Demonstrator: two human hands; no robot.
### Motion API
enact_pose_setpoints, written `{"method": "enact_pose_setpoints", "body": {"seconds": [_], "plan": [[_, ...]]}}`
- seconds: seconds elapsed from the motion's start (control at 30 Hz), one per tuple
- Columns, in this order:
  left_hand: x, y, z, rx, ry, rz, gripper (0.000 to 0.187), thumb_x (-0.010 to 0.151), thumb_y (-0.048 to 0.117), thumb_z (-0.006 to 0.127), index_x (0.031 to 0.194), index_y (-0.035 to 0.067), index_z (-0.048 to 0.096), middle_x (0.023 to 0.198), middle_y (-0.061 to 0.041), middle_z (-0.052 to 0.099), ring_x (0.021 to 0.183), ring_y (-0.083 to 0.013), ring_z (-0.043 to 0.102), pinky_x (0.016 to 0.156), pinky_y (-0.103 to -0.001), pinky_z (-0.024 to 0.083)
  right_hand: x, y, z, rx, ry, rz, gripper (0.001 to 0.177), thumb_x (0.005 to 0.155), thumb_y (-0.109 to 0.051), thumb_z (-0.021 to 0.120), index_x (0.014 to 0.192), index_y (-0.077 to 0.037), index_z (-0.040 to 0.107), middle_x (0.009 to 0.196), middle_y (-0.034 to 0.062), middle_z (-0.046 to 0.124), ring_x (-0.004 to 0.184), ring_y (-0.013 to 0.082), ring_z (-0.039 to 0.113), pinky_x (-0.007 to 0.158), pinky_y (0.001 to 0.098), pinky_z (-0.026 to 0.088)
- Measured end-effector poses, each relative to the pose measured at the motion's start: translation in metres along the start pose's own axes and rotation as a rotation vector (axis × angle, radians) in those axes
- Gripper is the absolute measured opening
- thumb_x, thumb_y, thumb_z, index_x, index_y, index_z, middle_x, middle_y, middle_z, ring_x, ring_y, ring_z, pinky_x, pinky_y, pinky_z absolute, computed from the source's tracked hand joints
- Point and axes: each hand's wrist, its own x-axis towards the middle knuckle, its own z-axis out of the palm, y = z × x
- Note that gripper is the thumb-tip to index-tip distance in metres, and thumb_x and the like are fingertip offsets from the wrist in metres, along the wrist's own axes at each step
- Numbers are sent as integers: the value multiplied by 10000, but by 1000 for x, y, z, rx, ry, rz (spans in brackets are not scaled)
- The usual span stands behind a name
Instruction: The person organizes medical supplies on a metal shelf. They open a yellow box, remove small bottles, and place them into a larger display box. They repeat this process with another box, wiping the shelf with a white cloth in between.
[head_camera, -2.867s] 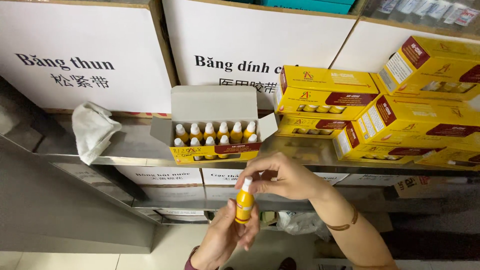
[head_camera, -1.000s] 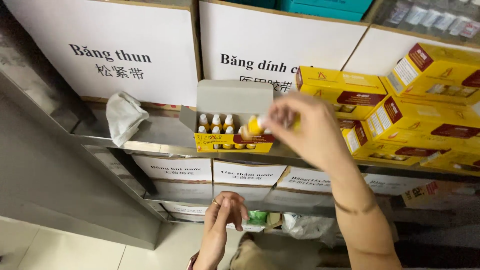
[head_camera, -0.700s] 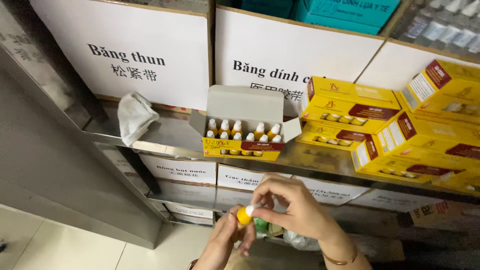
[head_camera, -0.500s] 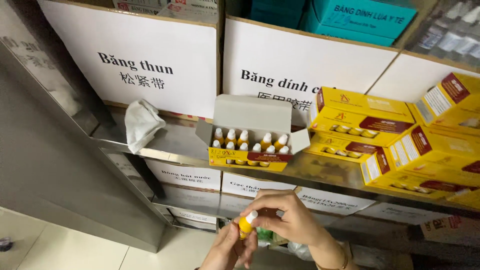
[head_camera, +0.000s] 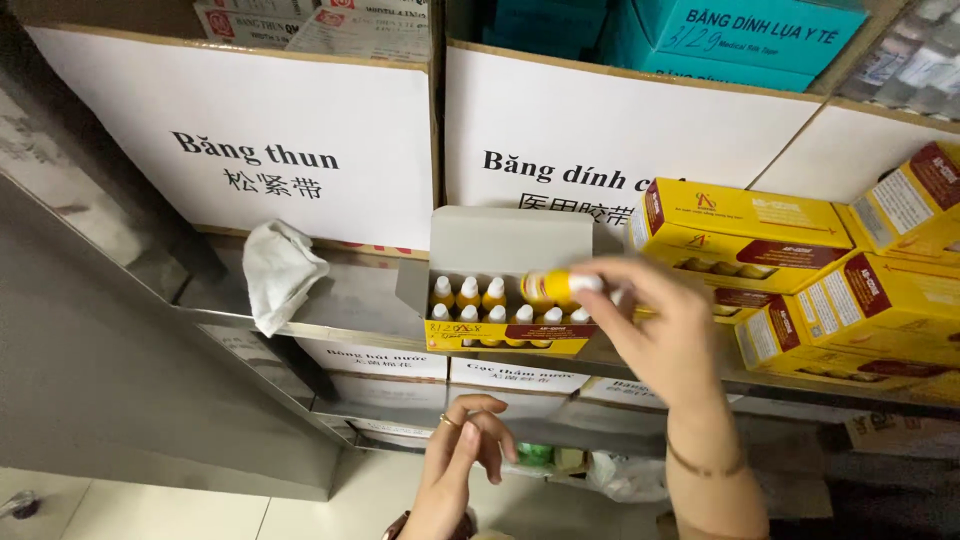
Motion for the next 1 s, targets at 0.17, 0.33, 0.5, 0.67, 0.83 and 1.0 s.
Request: {"method": "enact_pose_setpoints", "body": {"seconds": [0.17, 0.33, 0.5, 0.67, 0.83, 1.0], "plan": [[4, 15, -3, 67, 118, -27, 332, 1073, 273, 454, 1197, -10, 578, 793, -119, 678, 597, -126, 548, 591, -261, 474, 33, 13, 19, -200, -284, -67, 141, 900, -109, 774, 1041, -98, 764, 909, 18, 788, 742, 79, 730, 608, 226, 577], [5, 17, 0, 102, 131, -111, 303, 1055, 257, 493, 1112, -15, 614, 760, -97, 668, 594, -112, 539, 577, -250, 461, 38, 8, 33, -385, -401, -2, 162, 861, -188, 783, 1004, -114, 784, 907, 30, 784, 703, 128, 734, 634, 297, 582], [1, 11, -6, 80, 100, -125, 300, 1056, 253, 499, 1066, -17, 629, 745, -88, 657, 615, -111, 561, 567, -249, 463, 40, 4, 40, -487, -455, 43, 198, 814, -232, 799, 960, -100, 781, 855, 34, 755, 699, 204, 713, 625, 345, 556], [-2, 7, -6, 71, 67, -171, 278, 1058, 241, 516, 1035, -12, 631, 764, -61, 638, 654, -105, 572, 575, -250, 465, 33, -6, 27, -457, -392, 39, 162, 875, -254, 779, 903, -96, 770, 869, 26, 736, 732, 204, 719, 647, 339, 556], [-9, 1, -8, 109, 47, -192, 256, 1050, 233, 536, 1031, -2, 636, 758, -63, 650, 648, -100, 568, 583, -244, 468, 34, -13, 25, -516, -555, 101, 184, 825, -309, 784, 882, -135, 799, 846, 25, 733, 728, 217, 710, 643, 367, 541], [-10, -1, -6, 116, 26, -200, 240, 1044, 220, 559, 1026, -5, 641, 754, -67, 651, 643, -99, 562, 582, -245, 466, 33, 1, 31, -531, -578, 47, 193, 858, -323, 747, 902, -145, 809, 854, 35, 729, 751, 245, 688, 673, 399, 529]]}}
